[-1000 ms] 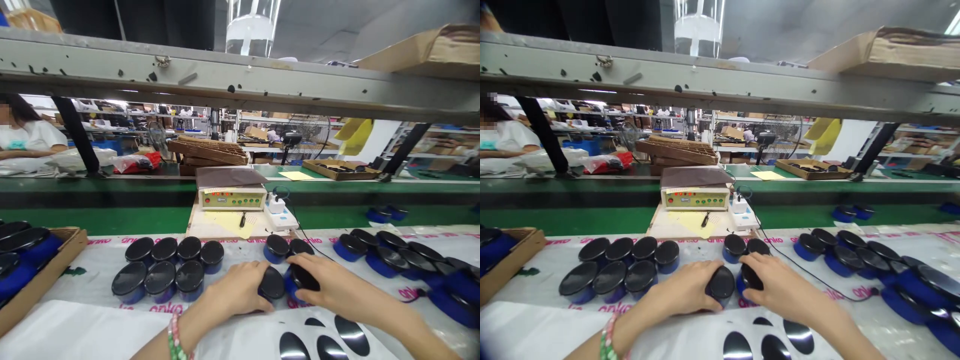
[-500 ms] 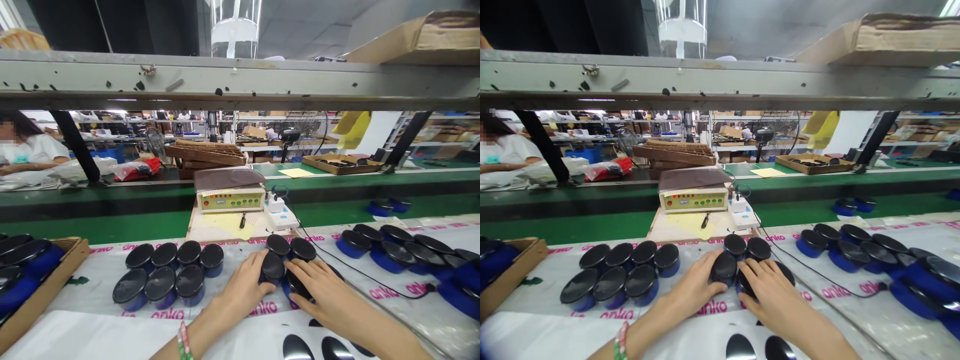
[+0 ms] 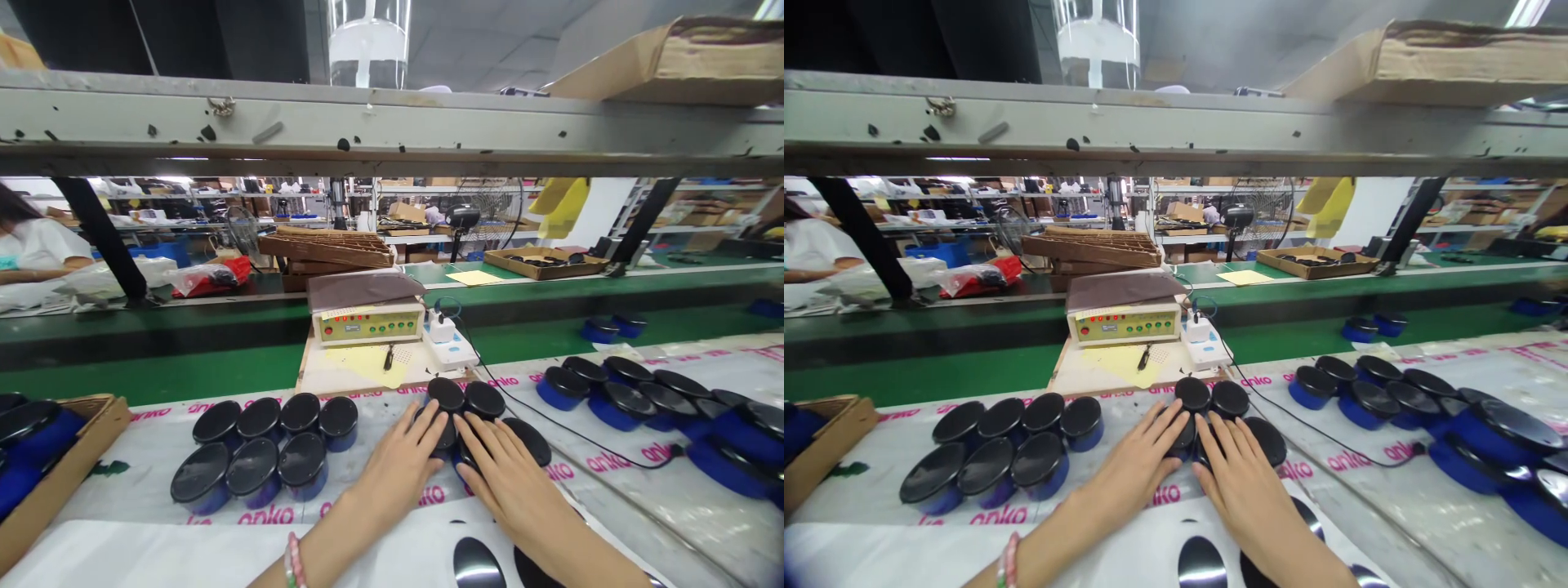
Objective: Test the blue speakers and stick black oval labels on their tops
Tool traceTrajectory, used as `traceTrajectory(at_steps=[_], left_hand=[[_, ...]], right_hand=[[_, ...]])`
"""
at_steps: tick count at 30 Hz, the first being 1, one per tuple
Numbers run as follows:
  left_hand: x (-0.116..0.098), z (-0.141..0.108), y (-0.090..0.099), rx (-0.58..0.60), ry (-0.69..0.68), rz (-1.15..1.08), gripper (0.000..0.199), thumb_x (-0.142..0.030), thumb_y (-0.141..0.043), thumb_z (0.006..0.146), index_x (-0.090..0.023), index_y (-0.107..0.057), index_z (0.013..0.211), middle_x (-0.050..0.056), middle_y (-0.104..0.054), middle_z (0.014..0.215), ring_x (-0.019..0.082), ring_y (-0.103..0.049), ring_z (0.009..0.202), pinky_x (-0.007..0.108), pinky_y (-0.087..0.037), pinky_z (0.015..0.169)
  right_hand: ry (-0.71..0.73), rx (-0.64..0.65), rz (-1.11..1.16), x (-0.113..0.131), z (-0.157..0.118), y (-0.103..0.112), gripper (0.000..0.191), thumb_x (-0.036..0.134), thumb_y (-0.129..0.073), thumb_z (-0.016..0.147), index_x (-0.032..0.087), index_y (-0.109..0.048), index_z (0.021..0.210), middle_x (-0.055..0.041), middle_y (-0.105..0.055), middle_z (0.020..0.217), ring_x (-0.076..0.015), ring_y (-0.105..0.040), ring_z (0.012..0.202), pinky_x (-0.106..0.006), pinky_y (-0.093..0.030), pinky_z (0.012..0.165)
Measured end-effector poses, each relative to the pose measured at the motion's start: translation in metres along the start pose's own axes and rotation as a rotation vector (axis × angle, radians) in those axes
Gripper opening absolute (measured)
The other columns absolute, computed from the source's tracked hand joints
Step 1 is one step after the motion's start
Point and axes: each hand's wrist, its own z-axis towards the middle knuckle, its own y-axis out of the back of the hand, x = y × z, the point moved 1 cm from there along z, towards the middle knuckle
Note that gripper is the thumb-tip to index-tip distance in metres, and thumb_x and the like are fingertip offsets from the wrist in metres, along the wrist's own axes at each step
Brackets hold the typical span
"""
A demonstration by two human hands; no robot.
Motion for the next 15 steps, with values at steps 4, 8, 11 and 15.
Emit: traceTrajectory(at_steps=[4,8,11,15], left_hand=[[-0.0009,-0.001,0.0002,0.002,0.008,0.005,0.066,-0.017,-0.055,0.088,-0.021,-0.024,0.146,0.004,-0.02,0.155,0.028,-0.023,0.14,0.043,-0.032,0.113],[-0.0023,-0.001,0.001,-0.002,0.01,0.003,0.067,-0.018,-0.056,0.088,-0.021,-0.024,0.146,0.005,-0.02,0.155,0.028,-0.026,0.139,0.042,-0.032,0.113],[-0.0024,-0.0001,0.0014,-0.005,0.005,0.009,0.066,-0.017,-0.056,0.088,-0.019,-0.025,0.146,0.006,-0.021,0.154,0.028,-0.028,0.138,0.043,-0.034,0.112],[-0.0023,-0.0001,0.0011,-0.024,-0.016,0.031,0.066,-0.015,-0.058,0.086,-0.019,-0.028,0.145,0.008,-0.023,0.154,0.029,-0.032,0.136,0.045,-0.038,0.109]], right_hand=[[-0.021,0.01,0.044,0.0014,-0.0003,0.0016,0.05,0.039,-0.035,0.096,0.008,-0.046,0.134,-0.0192,-0.053,0.133,-0.0311,-0.053,0.119,-0.052,-0.044,0.098],[-0.028,0.005,0.056,0.0017,-0.0006,0.0033,0.049,0.039,-0.037,0.096,0.008,-0.047,0.134,-0.0194,-0.054,0.132,-0.0311,-0.053,0.119,-0.051,-0.044,0.099],[-0.02,-0.002,0.028,0.0019,-0.0007,0.0032,0.049,0.038,-0.037,0.096,0.007,-0.047,0.133,-0.0197,-0.054,0.132,-0.0309,-0.054,0.119,-0.051,-0.044,0.097],[-0.004,-0.068,-0.013,0.0024,-0.0017,-0.0009,0.049,0.037,-0.037,0.096,0.008,-0.046,0.134,-0.0187,-0.056,0.13,-0.0294,-0.055,0.116,-0.048,-0.045,0.097]])
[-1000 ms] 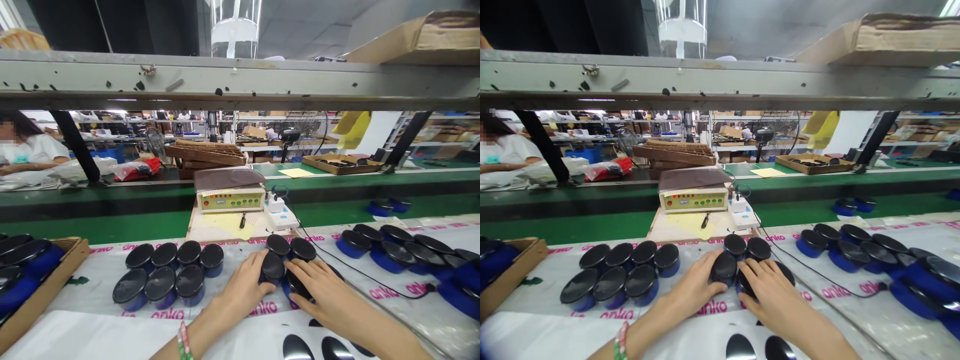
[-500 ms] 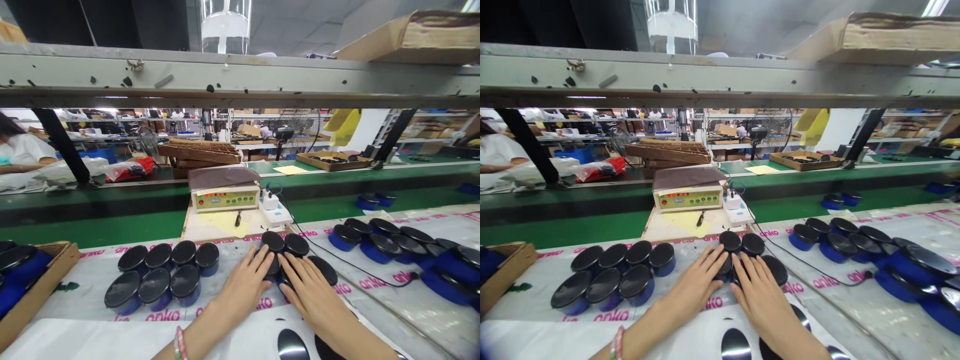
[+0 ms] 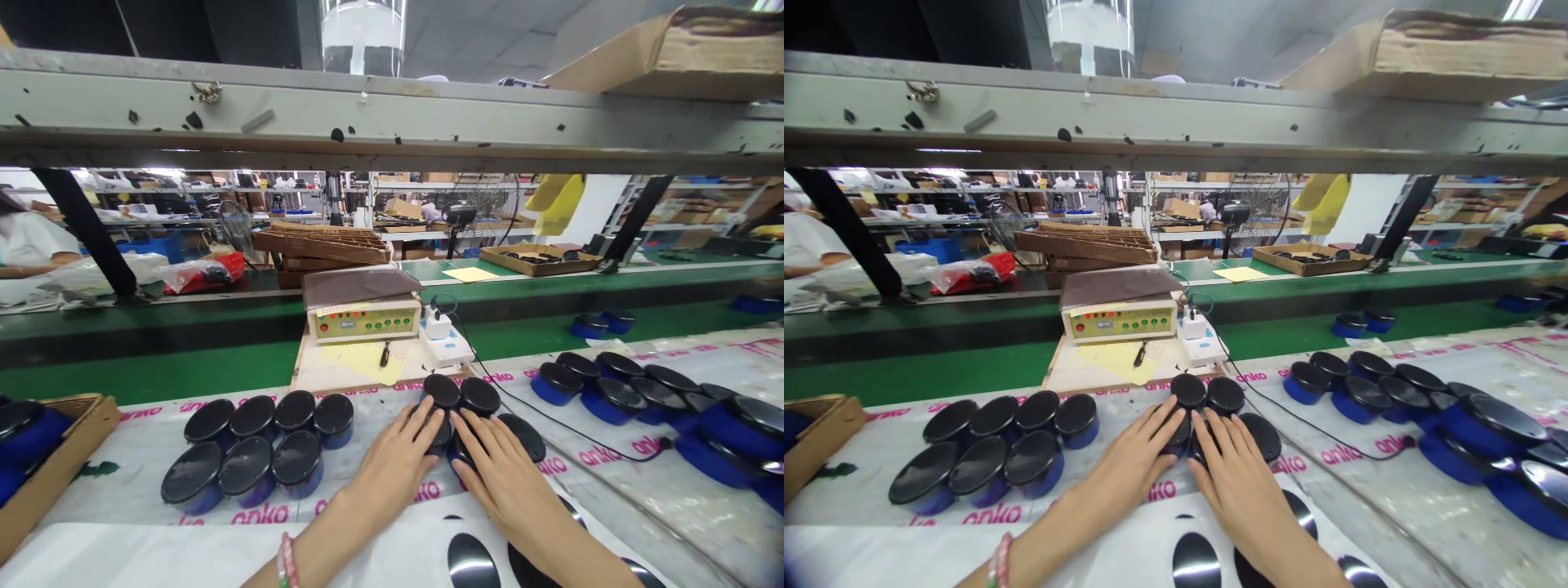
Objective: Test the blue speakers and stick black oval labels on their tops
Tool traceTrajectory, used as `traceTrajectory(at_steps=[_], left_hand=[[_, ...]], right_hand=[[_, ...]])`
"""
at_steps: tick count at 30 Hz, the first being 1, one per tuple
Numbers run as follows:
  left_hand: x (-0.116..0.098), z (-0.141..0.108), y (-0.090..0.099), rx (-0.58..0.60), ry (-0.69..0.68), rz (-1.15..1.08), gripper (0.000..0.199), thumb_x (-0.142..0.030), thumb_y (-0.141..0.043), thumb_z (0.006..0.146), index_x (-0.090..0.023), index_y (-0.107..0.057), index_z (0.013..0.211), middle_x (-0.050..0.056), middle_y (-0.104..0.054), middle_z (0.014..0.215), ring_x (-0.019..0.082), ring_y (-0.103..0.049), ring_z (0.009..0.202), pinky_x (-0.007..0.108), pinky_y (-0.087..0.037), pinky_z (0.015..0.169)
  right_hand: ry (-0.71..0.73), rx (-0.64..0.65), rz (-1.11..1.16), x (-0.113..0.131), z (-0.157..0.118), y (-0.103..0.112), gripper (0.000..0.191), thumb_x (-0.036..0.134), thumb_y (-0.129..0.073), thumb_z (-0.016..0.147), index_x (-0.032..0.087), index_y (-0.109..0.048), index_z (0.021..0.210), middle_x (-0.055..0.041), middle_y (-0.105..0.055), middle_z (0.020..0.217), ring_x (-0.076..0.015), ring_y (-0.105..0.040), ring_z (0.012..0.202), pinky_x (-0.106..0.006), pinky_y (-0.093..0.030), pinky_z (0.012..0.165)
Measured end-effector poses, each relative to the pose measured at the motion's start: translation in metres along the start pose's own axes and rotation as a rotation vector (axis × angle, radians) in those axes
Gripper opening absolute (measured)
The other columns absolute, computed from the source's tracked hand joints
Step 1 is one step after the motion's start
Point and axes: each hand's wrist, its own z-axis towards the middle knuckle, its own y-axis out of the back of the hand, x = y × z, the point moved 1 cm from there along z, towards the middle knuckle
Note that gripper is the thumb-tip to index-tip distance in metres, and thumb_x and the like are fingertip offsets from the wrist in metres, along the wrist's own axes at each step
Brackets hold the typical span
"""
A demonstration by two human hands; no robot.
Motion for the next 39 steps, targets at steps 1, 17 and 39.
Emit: traceTrajectory(at_steps=[1,17,39], left_hand=[[0.0,0.0,0.0,-0.008,-0.006,0.011,0.065,-0.014,-0.058,0.086,-0.019,-0.029,0.144,0.009,-0.024,0.153,0.03,-0.034,0.135,0.045,-0.039,0.108],[0.0,-0.003,-0.001,-0.053,-0.009,-0.129,0.063,-0.008,-0.055,0.085,-0.024,-0.033,0.142,0.011,-0.024,0.153,0.029,-0.033,0.136,0.048,-0.038,0.107],[-0.007,-0.013,0.082,0.038,0.143,-0.392,0.1,-0.02,-0.071,0.068,-0.018,-0.012,0.149,0.017,-0.049,0.136,0.032,-0.052,0.119,0.043,-0.046,0.096]], right_hand=[[0.005,-0.026,-0.007,0.0,-0.001,-0.001,0.049,0.037,-0.037,0.096,0.008,-0.045,0.134,-0.0186,-0.056,0.13,-0.0292,-0.055,0.116,-0.048,-0.044,0.097],[-0.005,-0.029,0.039,-0.001,-0.003,-0.002,0.052,0.037,-0.041,0.096,0.009,-0.039,0.139,-0.0179,-0.049,0.138,-0.028,-0.048,0.125,-0.048,-0.04,0.101],[-0.107,0.301,0.768,0.02,0.057,0.061,0.041,0.036,-0.043,0.093,0.03,-0.043,0.133,-0.0065,-0.04,0.14,-0.0198,-0.053,0.117,-0.034,-0.047,0.095]])
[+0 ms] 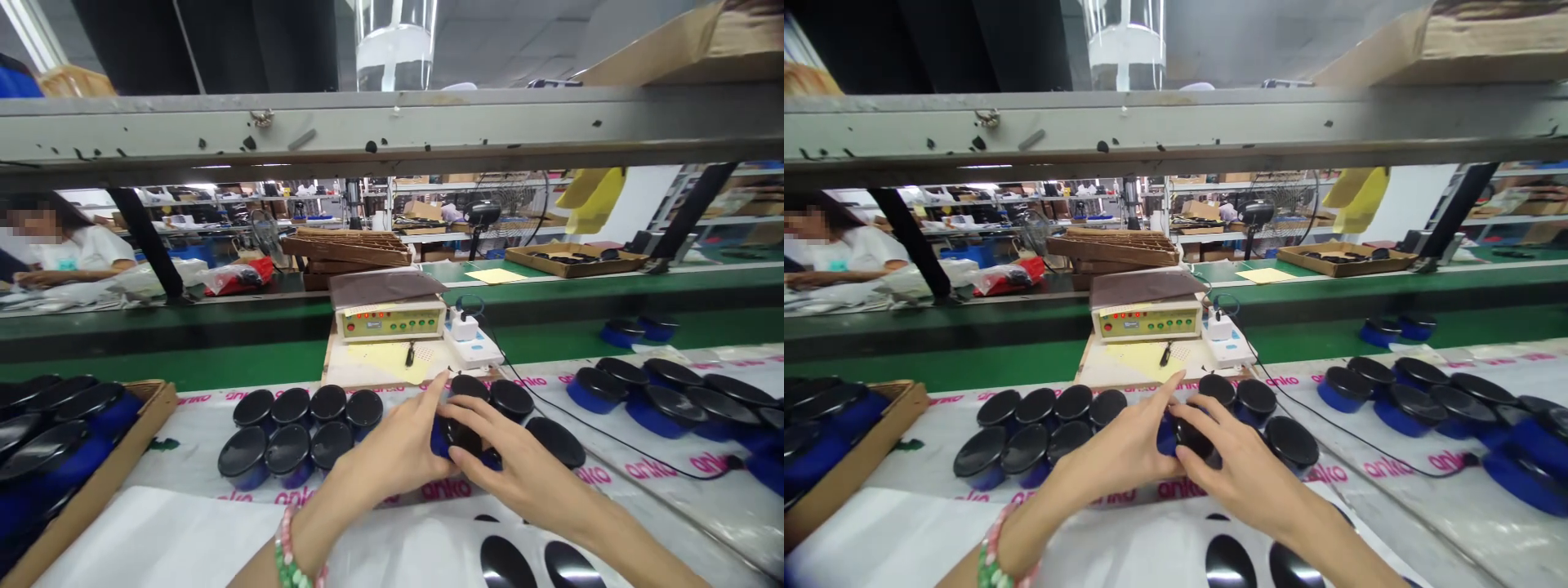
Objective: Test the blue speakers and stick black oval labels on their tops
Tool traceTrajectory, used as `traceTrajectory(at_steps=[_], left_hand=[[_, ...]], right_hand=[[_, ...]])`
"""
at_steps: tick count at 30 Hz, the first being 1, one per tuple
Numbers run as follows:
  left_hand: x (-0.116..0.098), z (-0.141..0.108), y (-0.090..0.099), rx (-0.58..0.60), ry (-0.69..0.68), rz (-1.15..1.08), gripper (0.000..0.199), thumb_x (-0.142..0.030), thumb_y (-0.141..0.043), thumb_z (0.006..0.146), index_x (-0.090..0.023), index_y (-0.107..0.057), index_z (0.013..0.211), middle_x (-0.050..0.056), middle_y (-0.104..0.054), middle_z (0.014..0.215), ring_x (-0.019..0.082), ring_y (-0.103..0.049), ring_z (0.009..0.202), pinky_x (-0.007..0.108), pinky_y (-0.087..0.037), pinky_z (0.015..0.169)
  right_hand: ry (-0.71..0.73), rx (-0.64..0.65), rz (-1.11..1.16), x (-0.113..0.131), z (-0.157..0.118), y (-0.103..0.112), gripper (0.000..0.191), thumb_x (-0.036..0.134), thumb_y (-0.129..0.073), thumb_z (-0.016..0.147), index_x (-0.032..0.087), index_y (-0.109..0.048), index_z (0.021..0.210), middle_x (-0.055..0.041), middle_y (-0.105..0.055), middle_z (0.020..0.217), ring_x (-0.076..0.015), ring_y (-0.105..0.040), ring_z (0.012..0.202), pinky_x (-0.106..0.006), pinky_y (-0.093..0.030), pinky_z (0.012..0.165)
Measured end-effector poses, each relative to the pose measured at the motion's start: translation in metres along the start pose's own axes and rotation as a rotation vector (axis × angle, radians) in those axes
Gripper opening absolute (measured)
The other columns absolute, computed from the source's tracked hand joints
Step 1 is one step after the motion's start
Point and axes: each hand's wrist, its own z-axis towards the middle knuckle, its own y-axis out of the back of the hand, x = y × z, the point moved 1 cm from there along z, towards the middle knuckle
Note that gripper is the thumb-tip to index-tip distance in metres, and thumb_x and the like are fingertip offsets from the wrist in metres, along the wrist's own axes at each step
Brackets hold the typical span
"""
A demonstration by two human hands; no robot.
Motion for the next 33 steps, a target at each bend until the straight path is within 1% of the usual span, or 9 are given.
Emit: traceTrajectory(at_steps=[3,7,13,17,21,23,25,28,33], left_hand=[[-0.003,-0.011,0.037,-0.005,0.029,0.072,0.088,-0.03,-0.072,0.073,-0.02,-0.025,0.146,0.014,-0.046,0.14,0.03,-0.046,0.126,0.042,-0.04,0.104],[-0.007,-0.037,0.09,-0.328,0.102,0.227,0.054,-0.037,-0.056,0.088,-0.025,-0.041,0.138,0.007,-0.05,0.138,0.025,-0.049,0.124,0.039,-0.039,0.105],[-0.026,-0.067,0.11,-0.448,0.037,0.434,0.034,-0.038,-0.054,0.088,-0.026,-0.057,0.12,0.001,-0.066,0.115,0.022,-0.064,0.102,0.033,-0.054,0.083],[-0.052,-0.073,0.075,-0.232,-0.138,0.544,0.024,-0.029,-0.045,0.093,-0.025,-0.068,0.092,0.002,-0.071,0.094,0.019,-0.067,0.083,0.028,-0.054,0.07],[-0.04,-0.069,-0.019,0.32,-0.269,0.624,0.027,-0.034,-0.057,0.086,-0.017,-0.073,0.074,0.009,-0.07,0.065,0.022,-0.065,0.056,0.028,-0.046,0.043],[-0.017,-0.068,-0.07,0.435,-0.235,0.621,0.026,-0.036,-0.061,0.082,-0.015,-0.074,0.072,0.011,-0.07,0.063,0.023,-0.064,0.052,0.028,-0.045,0.04],[0.007,-0.072,-0.105,0.139,-0.233,0.796,0.029,-0.03,-0.056,0.085,-0.007,-0.072,0.092,0.017,-0.073,0.085,0.028,-0.069,0.073,0.035,-0.054,0.059],[0.033,-0.087,-0.126,-0.226,-0.436,0.942,0.033,-0.021,-0.042,0.094,-0.009,-0.059,0.119,0.011,-0.065,0.119,0.024,-0.062,0.108,0.032,-0.049,0.088],[0.041,-0.105,-0.117,-0.28,-0.467,0.985,0.035,-0.019,-0.034,0.097,-0.009,-0.051,0.126,0.008,-0.06,0.127,0.02,-0.055,0.118,0.03,-0.04,0.1]], right_hand=[[0.051,0.04,-0.034,0.01,0.005,-0.004,0.033,0.034,-0.045,0.092,0.028,-0.051,0.124,-0.0077,-0.049,0.127,-0.0201,-0.06,0.101,-0.035,-0.051,0.085],[0.166,0.131,-0.176,0.035,0.021,-0.022,0.032,0.026,-0.049,0.088,0.026,-0.055,0.119,-0.0079,-0.055,0.112,-0.0202,-0.063,0.085,-0.036,-0.052,0.076],[0.218,0.155,-0.307,0.065,0.056,-0.058,0.03,0.024,-0.051,0.087,0.02,-0.059,0.115,-0.0125,-0.057,0.104,-0.0256,-0.064,0.077,-0.041,-0.052,0.07],[0.179,0.113,-0.301,0.061,0.046,-0.034,0.04,0.03,-0.054,0.089,0.023,-0.048,0.127,-0.0166,-0.049,0.127,-0.0293,-0.062,0.095,-0.042,-0.052,0.073],[0.079,0.214,-0.174,0.036,-0.002,0.007,0.018,0.024,-0.057,0.086,0.025,-0.057,0.104,-0.0048,-0.062,0.104,-0.0234,-0.061,0.094,-0.034,-0.051,0.075],[0.025,0.392,-0.112,0.022,-0.029,0.012,0.017,0.016,-0.06,0.08,0.027,-0.06,0.093,0.0009,-0.065,0.093,-0.0206,-0.064,0.088,-0.029,-0.052,0.072],[0.042,0.499,-0.09,0.011,-0.048,0.006,0.031,0.007,-0.059,0.072,0.028,-0.061,0.094,0.0019,-0.066,0.099,-0.0203,-0.065,0.092,-0.028,-0.053,0.074],[0.134,0.514,-0.142,0.002,-0.059,-0.01,0.047,0.0,-0.054,0.067,0.025,-0.061,0.105,-0.0029,-0.062,0.121,-0.0229,-0.06,0.109,-0.031,-0.051,0.088],[0.237,0.543,-0.178,-0.002,-0.052,-0.019,0.056,-0.001,-0.05,0.066,0.027,-0.056,0.115,-0.0028,-0.058,0.127,-0.0221,-0.054,0.119,-0.032,-0.049,0.094]])
